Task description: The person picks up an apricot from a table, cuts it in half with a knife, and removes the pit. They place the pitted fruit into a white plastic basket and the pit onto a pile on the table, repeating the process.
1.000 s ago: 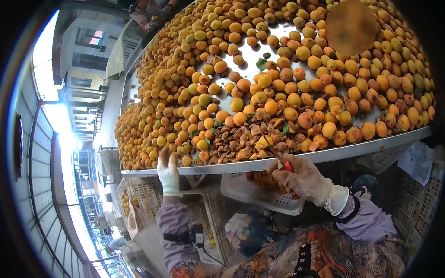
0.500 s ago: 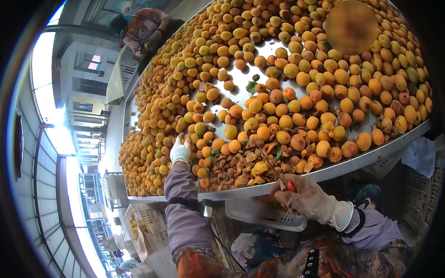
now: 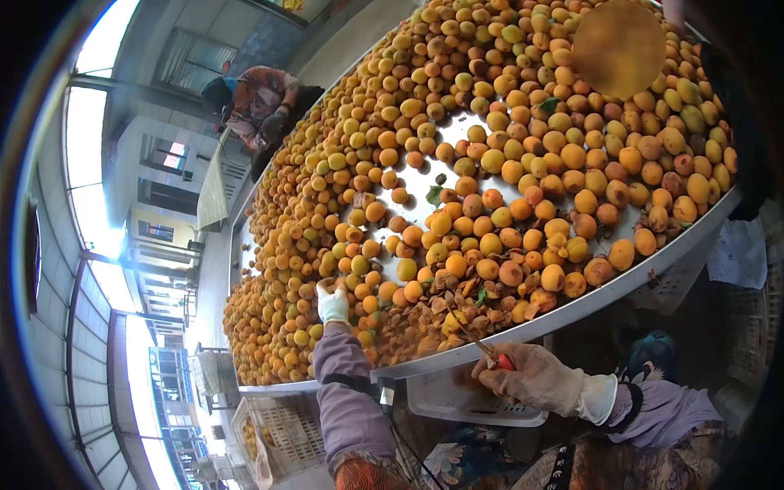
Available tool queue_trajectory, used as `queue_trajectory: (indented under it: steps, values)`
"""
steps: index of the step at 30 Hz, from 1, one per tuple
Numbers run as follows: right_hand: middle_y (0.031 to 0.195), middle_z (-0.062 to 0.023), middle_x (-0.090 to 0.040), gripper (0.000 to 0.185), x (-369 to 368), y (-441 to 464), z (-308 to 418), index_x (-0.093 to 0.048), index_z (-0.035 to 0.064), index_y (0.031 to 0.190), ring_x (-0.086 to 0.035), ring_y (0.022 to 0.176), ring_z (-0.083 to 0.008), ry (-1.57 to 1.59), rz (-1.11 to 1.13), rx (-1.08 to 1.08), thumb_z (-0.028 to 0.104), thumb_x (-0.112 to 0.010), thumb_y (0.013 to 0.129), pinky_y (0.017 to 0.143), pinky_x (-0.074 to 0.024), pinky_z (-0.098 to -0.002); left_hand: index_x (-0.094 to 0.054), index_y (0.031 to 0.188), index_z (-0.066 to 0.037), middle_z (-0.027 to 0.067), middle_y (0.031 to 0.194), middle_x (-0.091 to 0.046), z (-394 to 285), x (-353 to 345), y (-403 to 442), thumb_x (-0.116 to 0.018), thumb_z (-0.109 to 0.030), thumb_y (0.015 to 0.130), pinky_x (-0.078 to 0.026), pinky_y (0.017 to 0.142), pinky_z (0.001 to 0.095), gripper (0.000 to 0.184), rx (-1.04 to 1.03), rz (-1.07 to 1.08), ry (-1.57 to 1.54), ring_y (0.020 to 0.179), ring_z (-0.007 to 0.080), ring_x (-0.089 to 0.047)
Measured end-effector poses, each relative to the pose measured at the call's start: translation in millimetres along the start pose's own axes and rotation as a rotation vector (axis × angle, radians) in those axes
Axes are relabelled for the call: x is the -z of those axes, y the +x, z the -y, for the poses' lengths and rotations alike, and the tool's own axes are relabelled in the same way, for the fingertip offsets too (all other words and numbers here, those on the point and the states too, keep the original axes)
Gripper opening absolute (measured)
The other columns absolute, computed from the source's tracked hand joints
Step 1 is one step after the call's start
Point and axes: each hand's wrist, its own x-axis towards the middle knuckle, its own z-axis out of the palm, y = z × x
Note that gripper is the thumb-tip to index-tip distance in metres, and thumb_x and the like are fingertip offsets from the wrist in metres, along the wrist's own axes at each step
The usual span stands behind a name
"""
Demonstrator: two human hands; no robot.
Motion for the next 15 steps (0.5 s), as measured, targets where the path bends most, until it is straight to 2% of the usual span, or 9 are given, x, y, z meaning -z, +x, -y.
queue_trajectory:
  steps: [2, 4, 5, 7, 8, 10, 11, 13, 15]
  values:
    - [0.068, 0.0013, -0.051, 0.033, -1.3, -5.3, -3.2, -0.057, 0.0031, 0.103, -0.049, 0.056, -0.0055, 0.007, 0.009, 0.009, 0.030, -0.063, 0.086, 0.053, -0.0424, -0.0196, -0.050, 0.118, -0.012, 0.0141, 0.106, -0.064, -14.9, 5.6, -17.0, -0.063, -0.023, 0.081, -0.046, 0.084, 0.0361, 0.041, 0.021, -0.015, -0.025, 0.097, 0.0296, -0.061]
    - [0.069, 0.0017, -0.051, 0.032, -1.9, -9.1, -6.3, -0.057, 0.0034, 0.103, -0.048, 0.056, -0.0053, 0.022, 0.023, 0.011, 0.030, -0.064, 0.086, 0.053, -0.0421, -0.0193, -0.049, 0.122, -0.008, 0.0141, 0.107, -0.062, -24.7, 11.1, -31.3, -0.066, -0.018, 0.080, -0.048, 0.079, 0.0324, 0.046, 0.030, -0.075, -0.347, 0.092, 0.0225, -0.062]
    - [0.074, 0.0026, -0.051, 0.038, -1.2, -11.2, -7.0, -0.053, 0.0018, 0.107, -0.046, 0.060, -0.0036, 0.002, 0.052, 0.026, 0.031, -0.065, 0.085, 0.054, -0.0393, -0.0176, -0.045, 0.126, -0.006, 0.0145, 0.107, -0.060, -5.9, 4.6, -16.9, -0.064, -0.011, 0.082, -0.049, 0.073, 0.0276, 0.048, -0.144, -0.163, -0.381, 0.089, 0.0167, -0.060]
    - [0.080, 0.0035, -0.050, 0.045, -3.6, -14.5, -13.9, -0.048, 0.0002, 0.111, -0.043, 0.064, -0.0020, -0.017, 0.095, 0.036, 0.033, -0.067, 0.085, 0.056, -0.0366, -0.0160, -0.042, 0.129, -0.005, 0.0143, 0.107, -0.058, 12.8, 5.1, -17.9, -0.059, -0.008, 0.086, -0.050, 0.071, 0.0269, 0.046, -0.090, -0.044, -0.809, 0.090, 0.0169, -0.059]
    - [0.080, 0.0033, -0.050, 0.042, -5.5, -14.4, -21.2, -0.049, 0.0009, 0.109, -0.042, 0.064, -0.0019, -0.005, 0.081, 0.080, 0.031, -0.065, 0.086, 0.055, -0.0354, -0.0156, -0.042, 0.129, -0.005, 0.0143, 0.107, -0.058, 3.7, 18.3, -32.1, -0.059, -0.008, 0.086, -0.050, 0.071, 0.0269, 0.046, -0.086, -0.053, -0.802, 0.090, 0.0169, -0.059]
    - [0.080, 0.0030, -0.050, 0.033, -4.8, -14.9, -35.2, -0.048, 0.0028, 0.107, -0.041, 0.062, -0.0018, 0.088, 0.130, 0.148, 0.027, -0.062, 0.090, 0.055, -0.0338, -0.0150, -0.039, 0.130, -0.005, 0.0133, 0.108, -0.056, -25.2, 47.0, -77.8, -0.055, -0.008, 0.089, -0.051, 0.075, 0.0300, 0.044, -0.082, 0.117, -1.157, 0.091, 0.0198, -0.059]
    - [0.079, 0.0033, -0.051, 0.027, -12.5, -20.6, -27.8, -0.050, 0.0037, 0.105, -0.043, 0.063, -0.0020, -0.052, 0.089, 0.117, 0.025, -0.059, 0.092, 0.055, -0.0356, -0.0158, -0.038, 0.132, -0.006, 0.0135, 0.113, -0.055, -32.8, 60.9, -110.4, -0.055, -0.014, 0.091, -0.052, 0.078, 0.0344, 0.045, -0.112, 0.335, -1.356, 0.093, 0.0220, -0.060]
    - [0.079, 0.0044, -0.053, 0.024, -6.4, -18.4, -37.6, -0.052, 0.0042, 0.104, -0.047, 0.064, -0.0023, 0.273, 0.235, 0.036, 0.024, -0.057, 0.093, 0.053, -0.0376, -0.0163, -0.040, 0.133, -0.009, 0.0112, 0.118, -0.054, -43.8, 68.0, -148.1, -0.054, -0.019, 0.092, -0.052, 0.082, 0.0393, 0.044, -0.004, 0.446, -1.439, 0.098, 0.0262, -0.059]
    - [0.080, 0.0038, -0.054, 0.023, -15.5, -31.5, -38.2, -0.054, 0.0052, 0.106, -0.050, 0.064, -0.0032, 0.008, 0.123, 0.101, 0.025, -0.055, 0.094, 0.051, -0.0401, -0.0163, -0.034, 0.138, -0.010, 0.0112, 0.120, -0.053, -46.1, 66.5, -185.4, -0.055, -0.017, 0.092, -0.051, 0.083, 0.0387, 0.051, -0.033, 0.598, -1.598, 0.096, 0.0253, -0.061]
